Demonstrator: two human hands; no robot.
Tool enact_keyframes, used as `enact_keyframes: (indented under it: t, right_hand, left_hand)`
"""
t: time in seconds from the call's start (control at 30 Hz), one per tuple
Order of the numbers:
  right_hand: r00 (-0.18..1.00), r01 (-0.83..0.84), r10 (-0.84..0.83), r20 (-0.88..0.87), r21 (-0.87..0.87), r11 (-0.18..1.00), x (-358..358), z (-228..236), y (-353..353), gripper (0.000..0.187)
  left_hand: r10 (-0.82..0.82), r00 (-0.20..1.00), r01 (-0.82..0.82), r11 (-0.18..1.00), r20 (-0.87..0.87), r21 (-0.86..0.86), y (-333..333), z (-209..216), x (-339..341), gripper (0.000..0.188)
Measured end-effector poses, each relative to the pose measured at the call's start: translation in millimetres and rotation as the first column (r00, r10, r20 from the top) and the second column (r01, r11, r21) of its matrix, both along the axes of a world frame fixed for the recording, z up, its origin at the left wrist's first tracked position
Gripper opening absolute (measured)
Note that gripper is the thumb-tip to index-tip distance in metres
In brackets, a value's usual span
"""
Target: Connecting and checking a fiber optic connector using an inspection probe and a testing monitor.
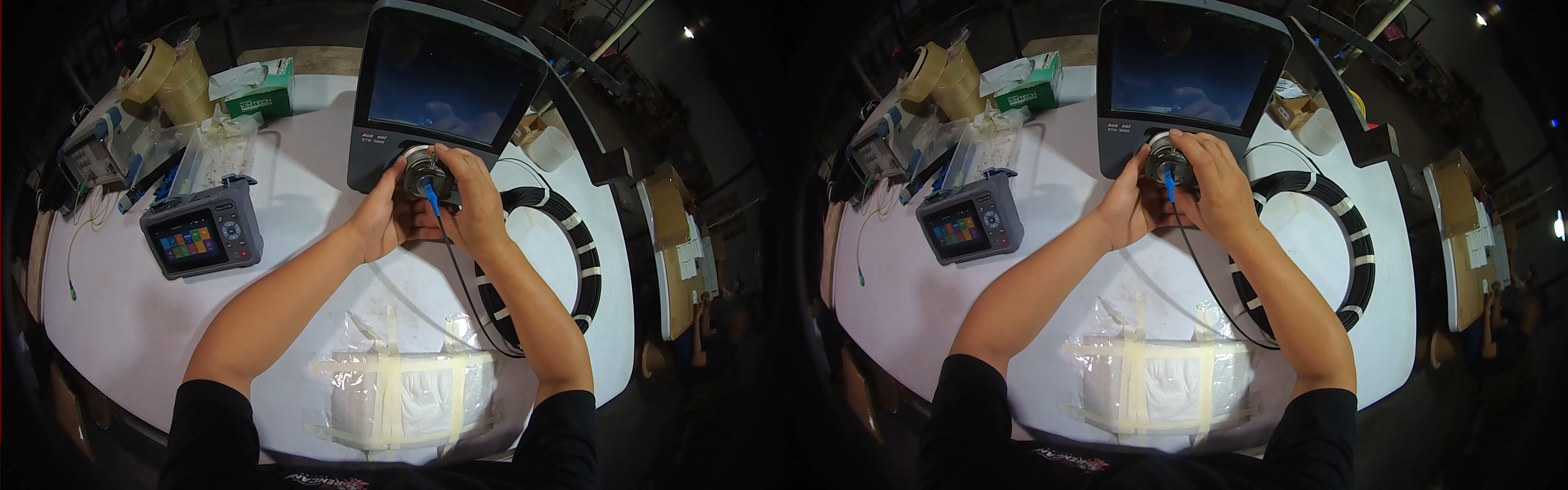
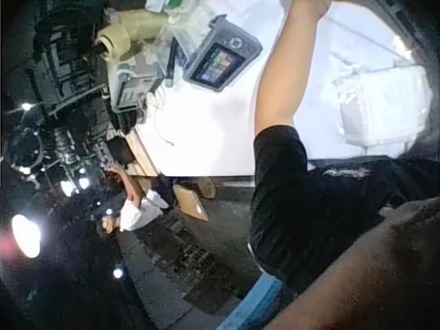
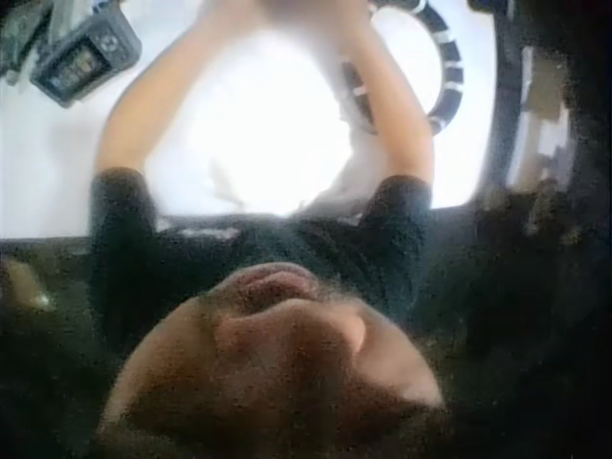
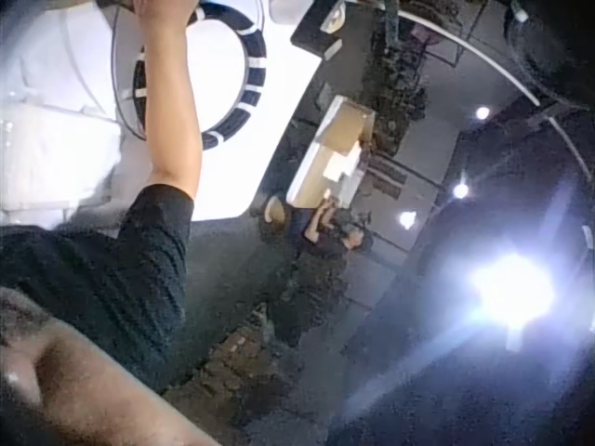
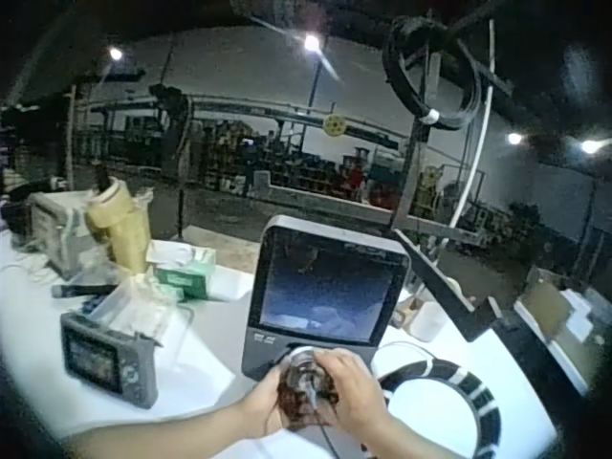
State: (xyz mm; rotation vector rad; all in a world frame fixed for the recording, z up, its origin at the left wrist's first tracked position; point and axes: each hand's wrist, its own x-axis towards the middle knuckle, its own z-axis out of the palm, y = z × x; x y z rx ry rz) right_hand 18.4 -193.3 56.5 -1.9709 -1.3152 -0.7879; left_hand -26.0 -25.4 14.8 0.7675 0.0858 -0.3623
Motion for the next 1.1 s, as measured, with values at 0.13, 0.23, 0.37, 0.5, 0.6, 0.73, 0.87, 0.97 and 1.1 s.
enact_keyframes:
  t: [0.13, 0.23, 0.37, 0.5, 0.6, 0.73, 0.87, 0.97, 1.1]
  right_hand:
    - [1.0, -0.001, 0.001, -0.004, -0.006, 1.0, -1, 0, 0, 0.079]
    - [1.0, 0.008, -0.008, 0.002, -0.007, 1.0, -1, 0, -1, 0.078]
    - [1.0, 0.025, -0.025, -0.003, 0.007, 1.0, -1, -2, 0, 0.076]
    - [0.998, 0.056, -0.056, -0.008, 0.006, 0.998, -2, -4, 1, 0.075]
    - [0.997, 0.073, -0.073, -0.034, 0.001, 0.997, -2, -5, 0, 0.078]
    - [0.999, 0.035, -0.035, -0.019, 0.0, 0.999, -4, 1, 3, 0.084]
    - [1.0, 0.008, -0.008, -0.016, -0.018, 1.0, -3, 2, 4, 0.086]
    - [1.0, 0.017, -0.018, -0.023, -0.017, 1.0, -5, 2, 3, 0.083]
    - [1.0, 0.023, -0.023, -0.011, 0.0, 1.0, -5, 1, 4, 0.079]
  left_hand:
    - [-0.068, 0.997, 0.067, 0.997, -0.021, -0.047, 3, -4, 6, 0.078]
    - [-0.053, 0.997, 0.052, 0.999, -0.052, -0.008, 0, 2, 4, 0.081]
    - [-0.019, 0.998, 0.021, 0.999, -0.054, 0.034, 0, 7, 4, 0.082]
    - [-0.076, 0.997, 0.075, 0.997, -0.024, -0.022, 3, 3, 6, 0.081]
    - [-0.111, 0.994, 0.11, 0.99, -0.002, -0.091, 4, 3, 5, 0.075]
    - [-0.134, 0.99, 0.138, 0.979, 0.036, -0.152, 5, 3, 5, 0.066]
    - [-0.144, 0.988, 0.15, 0.979, 0.049, -0.139, 6, 0, 6, 0.067]
    - [-0.134, 0.991, 0.135, 0.986, 0.023, -0.097, 5, 1, 6, 0.069]
    - [-0.103, 0.994, 0.103, 0.995, -0.021, -0.016, 2, 6, 4, 0.072]
